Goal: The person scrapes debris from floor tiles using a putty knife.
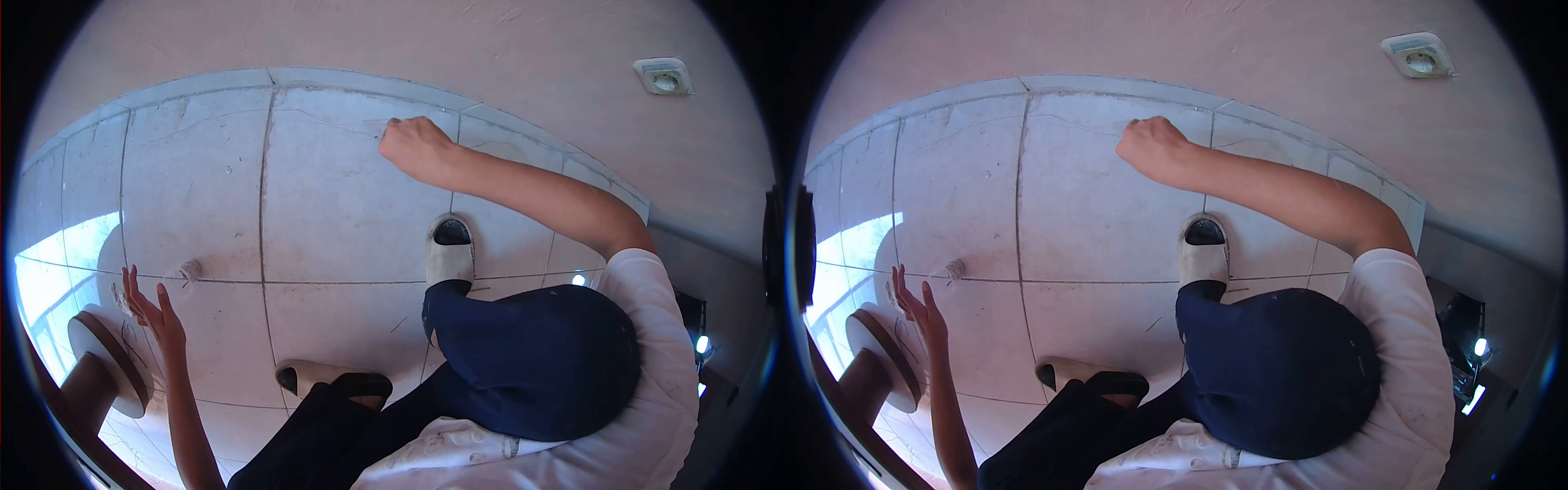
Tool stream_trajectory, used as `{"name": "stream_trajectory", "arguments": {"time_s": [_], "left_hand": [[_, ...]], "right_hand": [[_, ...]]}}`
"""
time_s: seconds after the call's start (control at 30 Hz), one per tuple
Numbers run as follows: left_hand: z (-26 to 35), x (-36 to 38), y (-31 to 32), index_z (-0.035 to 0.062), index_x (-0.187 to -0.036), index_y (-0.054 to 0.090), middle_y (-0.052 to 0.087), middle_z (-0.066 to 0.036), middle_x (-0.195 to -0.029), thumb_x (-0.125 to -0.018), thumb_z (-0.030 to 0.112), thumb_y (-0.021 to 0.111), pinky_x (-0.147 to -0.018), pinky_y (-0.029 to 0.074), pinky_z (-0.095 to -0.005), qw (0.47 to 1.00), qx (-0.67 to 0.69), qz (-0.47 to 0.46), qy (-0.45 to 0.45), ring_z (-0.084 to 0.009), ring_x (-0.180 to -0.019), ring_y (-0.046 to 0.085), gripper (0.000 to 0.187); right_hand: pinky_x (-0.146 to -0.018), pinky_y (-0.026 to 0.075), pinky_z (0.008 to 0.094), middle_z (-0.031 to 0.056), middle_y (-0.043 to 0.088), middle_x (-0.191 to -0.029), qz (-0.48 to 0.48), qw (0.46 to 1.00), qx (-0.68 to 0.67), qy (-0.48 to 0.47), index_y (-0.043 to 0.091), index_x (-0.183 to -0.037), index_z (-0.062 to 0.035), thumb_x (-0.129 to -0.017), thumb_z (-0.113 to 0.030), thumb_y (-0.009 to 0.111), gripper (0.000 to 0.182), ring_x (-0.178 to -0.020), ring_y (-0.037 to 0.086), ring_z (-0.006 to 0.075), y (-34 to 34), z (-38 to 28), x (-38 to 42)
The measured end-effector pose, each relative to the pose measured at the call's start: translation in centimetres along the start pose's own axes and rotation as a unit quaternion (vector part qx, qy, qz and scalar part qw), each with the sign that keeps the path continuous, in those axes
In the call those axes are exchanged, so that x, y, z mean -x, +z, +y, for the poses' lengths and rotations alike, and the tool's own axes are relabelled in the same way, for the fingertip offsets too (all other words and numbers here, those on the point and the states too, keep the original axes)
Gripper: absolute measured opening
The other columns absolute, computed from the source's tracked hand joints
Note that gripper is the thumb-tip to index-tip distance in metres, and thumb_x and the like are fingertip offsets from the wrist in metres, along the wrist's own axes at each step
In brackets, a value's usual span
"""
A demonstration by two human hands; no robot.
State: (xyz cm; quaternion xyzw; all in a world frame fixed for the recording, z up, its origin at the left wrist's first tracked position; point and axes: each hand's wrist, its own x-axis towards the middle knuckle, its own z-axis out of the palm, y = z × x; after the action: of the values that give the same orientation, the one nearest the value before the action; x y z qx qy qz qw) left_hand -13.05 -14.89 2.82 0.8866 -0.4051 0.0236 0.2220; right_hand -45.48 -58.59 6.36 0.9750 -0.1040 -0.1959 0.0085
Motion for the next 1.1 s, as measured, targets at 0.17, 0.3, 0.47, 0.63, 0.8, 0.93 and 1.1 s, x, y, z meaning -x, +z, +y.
{"name": "stream_trajectory", "arguments": {"time_s": [0.17,0.3,0.47,0.63,0.8,0.93,1.1], "left_hand": [[-0.6,-0.2,1.2,0.0153,-0.154,0.039,0.027,-0.012,-0.165,-0.105,0.039,0.05,-0.121,0.011,-0.0597,1.0,-0.025,0.008,-0.009,-0.0335,-0.152,0.021,0.055],[0.1,-1.0,1.7,0.0165,-0.153,0.039,0.026,-0.012,-0.165,-0.105,0.041,0.049,-0.121,0.011,-0.0606,1.0,-0.006,0.022,0.019,-0.0331,-0.153,0.02,0.055],[1.0,-1.5,1.8,0.0177,-0.153,0.039,0.025,-0.012,-0.165,-0.105,0.041,0.05,-0.121,0.011,-0.0617,1.0,0.0,0.019,0.01,-0.0331,-0.153,0.02,0.054],[1.1,-1.3,1.7,0.0173,-0.153,0.04,0.026,-0.012,-0.165,-0.105,0.04,0.05,-0.12,0.012,-0.0613,1.0,-0.011,0.016,0.006,-0.0334,-0.152,0.021,0.054],[1.9,-2.1,1.7,0.0171,-0.152,0.041,0.027,-0.012,-0.165,-0.105,0.039,0.051,-0.12,0.013,-0.0609,1.0,0.007,0.017,0.019,-0.0341,-0.151,0.022,0.052],[3.1,-2.9,2.3,0.0167,-0.151,0.043,0.029,-0.013,-0.164,-0.105,0.038,0.051,-0.12,0.015,-0.0593,0.999,0.003,0.008,0.036,-0.0341,-0.15,0.023,0.051],[4.4,-2.8,2.1,0.0166,-0.15,0.044,0.031,-0.013,-0.163,-0.106,0.038,0.051,-0.119,0.017,-0.0579,0.999,0.003,-0.007,0.053,-0.0338,-0.149,0.026,0.05]], "right_hand": [[-0.064,0.06,0.045,0.0253,0.068,-0.088,-0.027,0.998,-0.062,0.001,0.07,-0.076,0.0035,-0.075,0.003,0.063,0.007,-0.079,0.072,0.0387,-0.8,-0.4,2.3],[-0.064,0.06,0.0441,0.0242,0.07,-0.086,0.011,0.996,-0.018,0.089,0.071,-0.076,0.0017,-0.074,0.004,0.063,0.009,-0.08,0.073,0.0372,-1.7,3.9,0.0],[-0.065,0.061,0.0441,0.0236,0.07,-0.087,0.003,0.997,-0.029,0.077,0.073,-0.078,0.0014,-0.075,0.004,0.063,0.011,-0.079,0.073,0.0384,2.4,1.6,1.6],[-0.067,0.061,0.0438,0.0234,0.069,-0.089,-0.054,0.997,-0.022,0.053,0.074,-0.081,0.0024,-0.076,0.003,0.063,0.011,-0.079,0.073,0.0386,1.9,-2.1,5.0],[-0.069,0.062,0.0437,0.0246,0.068,-0.095,0.013,0.984,-0.044,0.174,0.074,-0.084,0.0035,-0.077,0.002,0.065,0.011,-0.086,0.073,0.0374,0.6,5.2,2.2],[-0.069,0.062,0.0438,0.0257,0.068,-0.094,0.022,0.99,-0.023,0.137,0.074,-0.085,0.0043,-0.078,0.003,0.064,0.013,-0.087,0.073,0.0383,3.7,2.3,2.7],[-0.069,0.062,0.0436,0.026,0.067,-0.092,0.021,0.987,-0.101,0.127,0.074,-0.085,0.0044,-0.077,0.004,0.064,0.012,-0.085,0.073,0.038,1.4,1.8,3.3]]}}
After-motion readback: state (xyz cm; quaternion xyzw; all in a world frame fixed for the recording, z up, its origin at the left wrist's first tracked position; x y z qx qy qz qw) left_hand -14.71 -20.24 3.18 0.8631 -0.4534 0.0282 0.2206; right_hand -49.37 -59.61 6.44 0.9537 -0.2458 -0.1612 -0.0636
